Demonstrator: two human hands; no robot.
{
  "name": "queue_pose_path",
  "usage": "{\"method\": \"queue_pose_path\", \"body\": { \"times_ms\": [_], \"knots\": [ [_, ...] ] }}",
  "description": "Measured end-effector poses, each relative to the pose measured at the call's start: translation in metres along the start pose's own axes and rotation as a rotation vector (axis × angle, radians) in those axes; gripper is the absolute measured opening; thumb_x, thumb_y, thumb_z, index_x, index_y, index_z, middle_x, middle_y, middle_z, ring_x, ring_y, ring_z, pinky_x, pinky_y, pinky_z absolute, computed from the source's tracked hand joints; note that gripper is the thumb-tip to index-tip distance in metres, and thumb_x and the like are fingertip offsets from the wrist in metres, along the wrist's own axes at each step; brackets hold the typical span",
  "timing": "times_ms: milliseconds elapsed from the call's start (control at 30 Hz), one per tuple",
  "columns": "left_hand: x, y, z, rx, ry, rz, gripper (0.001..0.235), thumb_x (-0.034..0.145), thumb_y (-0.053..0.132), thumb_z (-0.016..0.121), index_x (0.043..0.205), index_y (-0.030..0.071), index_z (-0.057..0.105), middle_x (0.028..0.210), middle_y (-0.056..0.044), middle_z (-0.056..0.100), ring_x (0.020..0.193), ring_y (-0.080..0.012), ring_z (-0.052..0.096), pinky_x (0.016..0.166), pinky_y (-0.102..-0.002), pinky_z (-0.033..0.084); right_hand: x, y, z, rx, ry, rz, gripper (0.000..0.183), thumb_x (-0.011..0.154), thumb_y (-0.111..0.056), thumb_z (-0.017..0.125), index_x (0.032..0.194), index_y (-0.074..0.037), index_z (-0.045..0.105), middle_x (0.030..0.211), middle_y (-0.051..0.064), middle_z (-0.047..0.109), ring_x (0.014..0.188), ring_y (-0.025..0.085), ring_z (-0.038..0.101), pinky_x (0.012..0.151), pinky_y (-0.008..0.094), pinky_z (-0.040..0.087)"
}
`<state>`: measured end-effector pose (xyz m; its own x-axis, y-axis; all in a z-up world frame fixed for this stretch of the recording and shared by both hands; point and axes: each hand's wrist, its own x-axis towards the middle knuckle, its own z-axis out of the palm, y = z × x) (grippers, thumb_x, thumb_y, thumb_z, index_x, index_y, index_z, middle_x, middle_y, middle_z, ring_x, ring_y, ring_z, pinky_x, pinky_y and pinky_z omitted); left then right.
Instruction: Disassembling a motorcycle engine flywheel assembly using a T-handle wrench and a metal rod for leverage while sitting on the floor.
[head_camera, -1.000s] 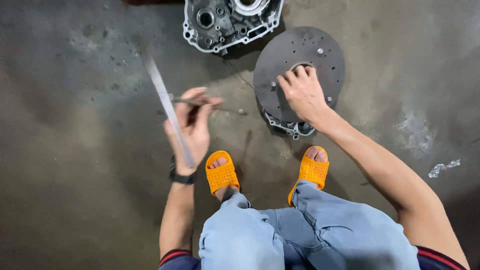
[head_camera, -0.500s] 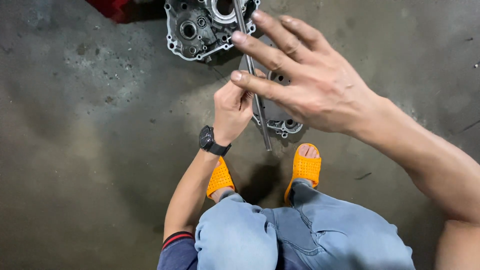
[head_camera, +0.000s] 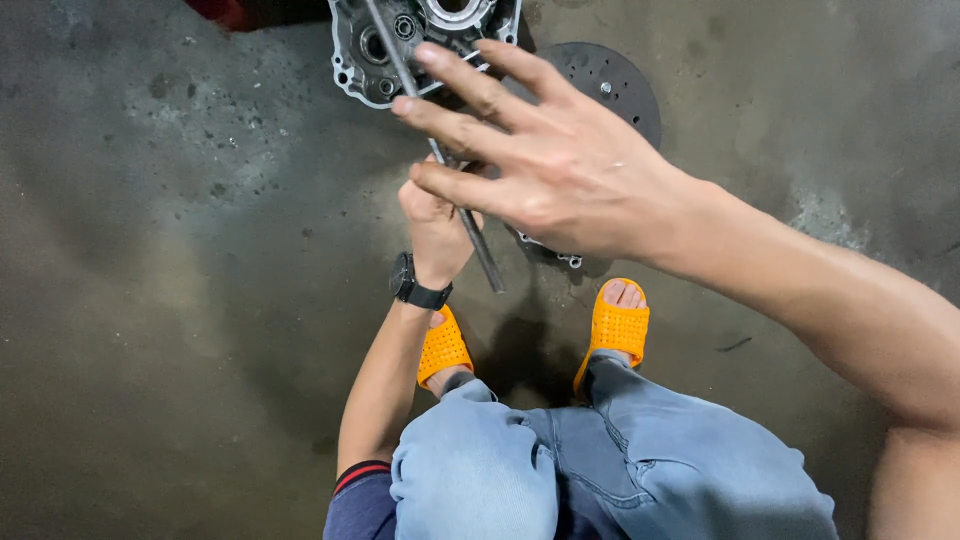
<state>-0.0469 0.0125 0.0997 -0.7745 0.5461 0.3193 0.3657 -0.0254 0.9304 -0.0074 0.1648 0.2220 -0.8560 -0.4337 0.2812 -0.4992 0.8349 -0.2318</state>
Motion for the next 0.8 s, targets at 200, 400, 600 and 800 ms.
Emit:
{"method": "queue_pose_path", "body": {
  "times_ms": [200, 400, 600, 800],
  "knots": [
    [-0.013, -0.010, -0.004, 0.022, 0.078, -0.040, 0.011, 0.073, -0.001, 0.059, 0.080, -0.002, 0.051, 0.067, -0.007, 0.050, 0.053, -0.0163, 0.044, 0.048, -0.030, 0.038, 0.012, -0.006, 0.007, 0.013, 0.015, -0.041, 0.032, 0.083, -0.009, 0.061, 0.115, -0.005, 0.062, 0.135, 0.016, 0.048, 0.130, 0.030, 0.031, 0.106, 0.045, 0.027],
    [-0.016, -0.007, -0.003, -0.048, 0.014, -0.084, 0.013, 0.072, -0.001, 0.058, 0.084, -0.001, 0.053, 0.068, -0.006, 0.052, 0.054, -0.0151, 0.043, 0.049, -0.029, 0.037, 0.018, -0.005, 0.016, 0.012, 0.061, -0.051, 0.026, 0.083, -0.011, 0.064, 0.109, -0.005, 0.065, 0.131, 0.016, 0.052, 0.128, 0.030, 0.034, 0.105, 0.044, 0.029],
    [-0.013, 0.000, -0.001, -0.101, -0.029, -0.134, 0.017, 0.071, 0.000, 0.057, 0.088, 0.000, 0.054, 0.069, -0.004, 0.053, 0.056, -0.0138, 0.042, 0.051, -0.027, 0.037, 0.019, -0.006, 0.016, 0.019, 0.034, -0.058, 0.022, 0.082, -0.010, 0.063, 0.104, -0.005, 0.061, 0.132, 0.014, 0.052, 0.129, 0.030, 0.033, 0.104, 0.046, 0.029],
    [-0.009, 0.001, 0.017, -0.155, -0.085, -0.194, 0.022, 0.070, 0.000, 0.056, 0.092, 0.001, 0.056, 0.071, -0.003, 0.055, 0.057, -0.0126, 0.042, 0.052, -0.026, 0.037, 0.017, -0.003, -0.007, -0.191, -0.136, -0.233, 0.027, 0.072, -0.016, 0.057, 0.096, -0.004, 0.061, 0.093, 0.009, 0.065, 0.117, 0.026, 0.061, 0.116, 0.040, 0.024]
  ]
}}
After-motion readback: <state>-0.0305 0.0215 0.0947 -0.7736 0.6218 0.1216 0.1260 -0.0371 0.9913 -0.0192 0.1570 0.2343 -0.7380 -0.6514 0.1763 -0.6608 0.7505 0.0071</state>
